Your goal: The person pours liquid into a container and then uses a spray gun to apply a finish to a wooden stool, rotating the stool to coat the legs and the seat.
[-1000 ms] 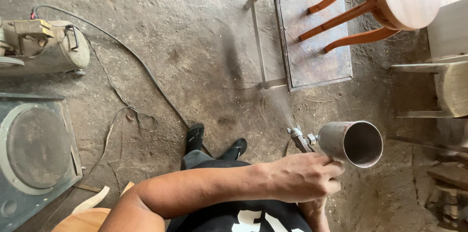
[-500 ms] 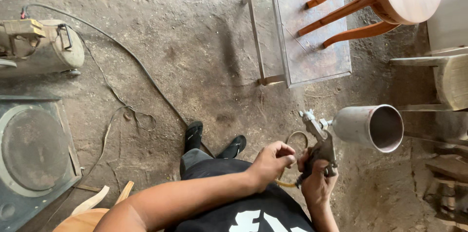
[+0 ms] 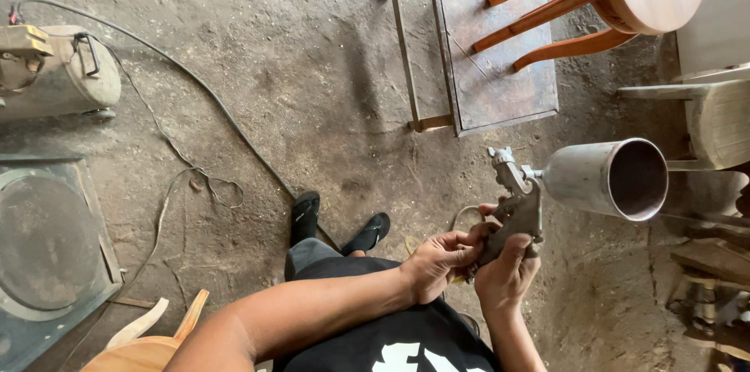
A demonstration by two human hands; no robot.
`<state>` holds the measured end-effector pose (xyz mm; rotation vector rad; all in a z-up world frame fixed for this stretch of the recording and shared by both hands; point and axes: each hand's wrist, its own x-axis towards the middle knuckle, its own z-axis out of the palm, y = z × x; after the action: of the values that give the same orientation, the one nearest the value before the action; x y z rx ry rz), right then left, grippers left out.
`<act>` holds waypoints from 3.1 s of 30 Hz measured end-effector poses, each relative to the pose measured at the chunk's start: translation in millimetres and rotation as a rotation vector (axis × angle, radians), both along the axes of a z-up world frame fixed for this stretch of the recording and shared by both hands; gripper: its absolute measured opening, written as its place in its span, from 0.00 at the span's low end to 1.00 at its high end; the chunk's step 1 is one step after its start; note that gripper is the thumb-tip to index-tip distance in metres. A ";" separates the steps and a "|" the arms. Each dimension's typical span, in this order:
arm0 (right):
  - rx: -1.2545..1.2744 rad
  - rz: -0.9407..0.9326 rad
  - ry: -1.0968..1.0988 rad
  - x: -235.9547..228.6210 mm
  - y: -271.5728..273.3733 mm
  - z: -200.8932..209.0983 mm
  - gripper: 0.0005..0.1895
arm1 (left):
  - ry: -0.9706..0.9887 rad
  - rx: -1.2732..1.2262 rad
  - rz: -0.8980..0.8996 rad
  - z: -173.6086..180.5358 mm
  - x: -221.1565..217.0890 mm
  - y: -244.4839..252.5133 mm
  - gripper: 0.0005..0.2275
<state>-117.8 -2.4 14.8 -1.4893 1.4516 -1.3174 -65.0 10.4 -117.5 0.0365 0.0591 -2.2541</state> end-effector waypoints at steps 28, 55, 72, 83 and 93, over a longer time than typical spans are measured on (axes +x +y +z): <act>0.076 0.081 -0.285 -99.3 55.5 -47.6 0.10 | -0.793 -0.734 0.067 83.9 65.9 -0.8 0.40; 0.141 0.094 -0.340 -134.7 58.1 -64.9 0.11 | -0.899 -0.717 0.001 101.5 57.4 -10.4 0.32; 0.145 0.126 -0.395 -124.6 65.4 -62.6 0.11 | -0.897 -0.710 0.006 97.6 56.2 -1.7 0.31; 0.116 0.130 -0.281 -117.2 69.1 -59.0 0.12 | -0.917 -0.710 0.036 97.6 54.3 2.9 0.30; 0.220 0.031 -0.448 -123.6 57.6 -61.4 0.15 | -0.876 -0.731 0.148 92.2 55.2 0.8 0.47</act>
<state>-241.5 55.2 -46.6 -0.9919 1.2267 -1.3202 -9.9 11.2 -25.3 0.5879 -1.1659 -1.8143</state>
